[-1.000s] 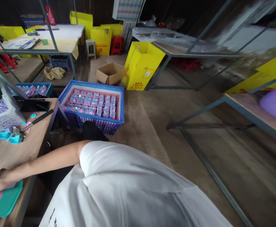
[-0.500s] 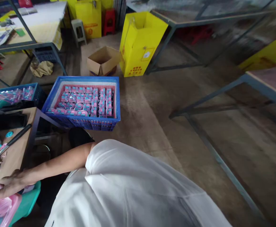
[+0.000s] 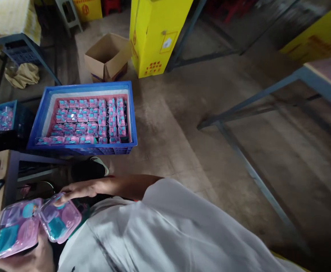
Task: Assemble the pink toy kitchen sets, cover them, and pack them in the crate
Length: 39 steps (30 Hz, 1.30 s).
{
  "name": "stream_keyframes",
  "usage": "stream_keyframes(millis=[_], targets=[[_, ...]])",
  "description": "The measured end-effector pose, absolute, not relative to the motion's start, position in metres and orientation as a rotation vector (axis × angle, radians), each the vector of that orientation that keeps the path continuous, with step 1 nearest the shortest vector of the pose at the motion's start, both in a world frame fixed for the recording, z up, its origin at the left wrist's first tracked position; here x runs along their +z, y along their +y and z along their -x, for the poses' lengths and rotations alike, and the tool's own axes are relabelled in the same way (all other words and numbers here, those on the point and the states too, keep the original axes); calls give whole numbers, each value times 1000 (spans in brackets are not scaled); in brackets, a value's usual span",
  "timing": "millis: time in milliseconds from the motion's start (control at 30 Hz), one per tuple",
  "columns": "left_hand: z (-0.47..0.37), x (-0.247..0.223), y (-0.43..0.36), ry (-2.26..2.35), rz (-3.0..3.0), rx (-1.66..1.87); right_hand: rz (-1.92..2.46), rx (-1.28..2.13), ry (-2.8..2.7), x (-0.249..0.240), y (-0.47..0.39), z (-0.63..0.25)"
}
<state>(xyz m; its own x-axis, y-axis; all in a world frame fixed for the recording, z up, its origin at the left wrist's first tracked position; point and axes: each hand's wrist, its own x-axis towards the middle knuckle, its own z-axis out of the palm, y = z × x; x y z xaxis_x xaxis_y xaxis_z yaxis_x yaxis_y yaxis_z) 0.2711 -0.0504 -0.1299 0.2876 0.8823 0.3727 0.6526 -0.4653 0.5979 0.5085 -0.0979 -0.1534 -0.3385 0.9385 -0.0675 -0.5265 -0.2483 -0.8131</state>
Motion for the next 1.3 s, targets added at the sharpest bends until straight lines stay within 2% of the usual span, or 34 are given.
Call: stream_keyframes(millis=[100,300,433,867,1000,1133,1300], targets=[[-282,-140,-44,1351,-2370,1337,807,1727,-882,-163,-111,-530],[-312,-141,-38,1213,-2341,1260,917,1754,-951,-165,-130,-555],[-321,-144,-36,1260,-2274,1162,844,1832,-860,-176,-131,-556],[-346,-172,6,1198,-2026,863,816,1728,-488,-225,-148,-570],[-351,-182,16,1251,-2010,649,971,1690,-617,-229,-151,-591],[-351,-198,17,1109,-1970,341,1300,1745,-777,-219,-154,-608],[-355,-215,19,947,-1989,254,1421,1794,-779,-203,-160,-622]])
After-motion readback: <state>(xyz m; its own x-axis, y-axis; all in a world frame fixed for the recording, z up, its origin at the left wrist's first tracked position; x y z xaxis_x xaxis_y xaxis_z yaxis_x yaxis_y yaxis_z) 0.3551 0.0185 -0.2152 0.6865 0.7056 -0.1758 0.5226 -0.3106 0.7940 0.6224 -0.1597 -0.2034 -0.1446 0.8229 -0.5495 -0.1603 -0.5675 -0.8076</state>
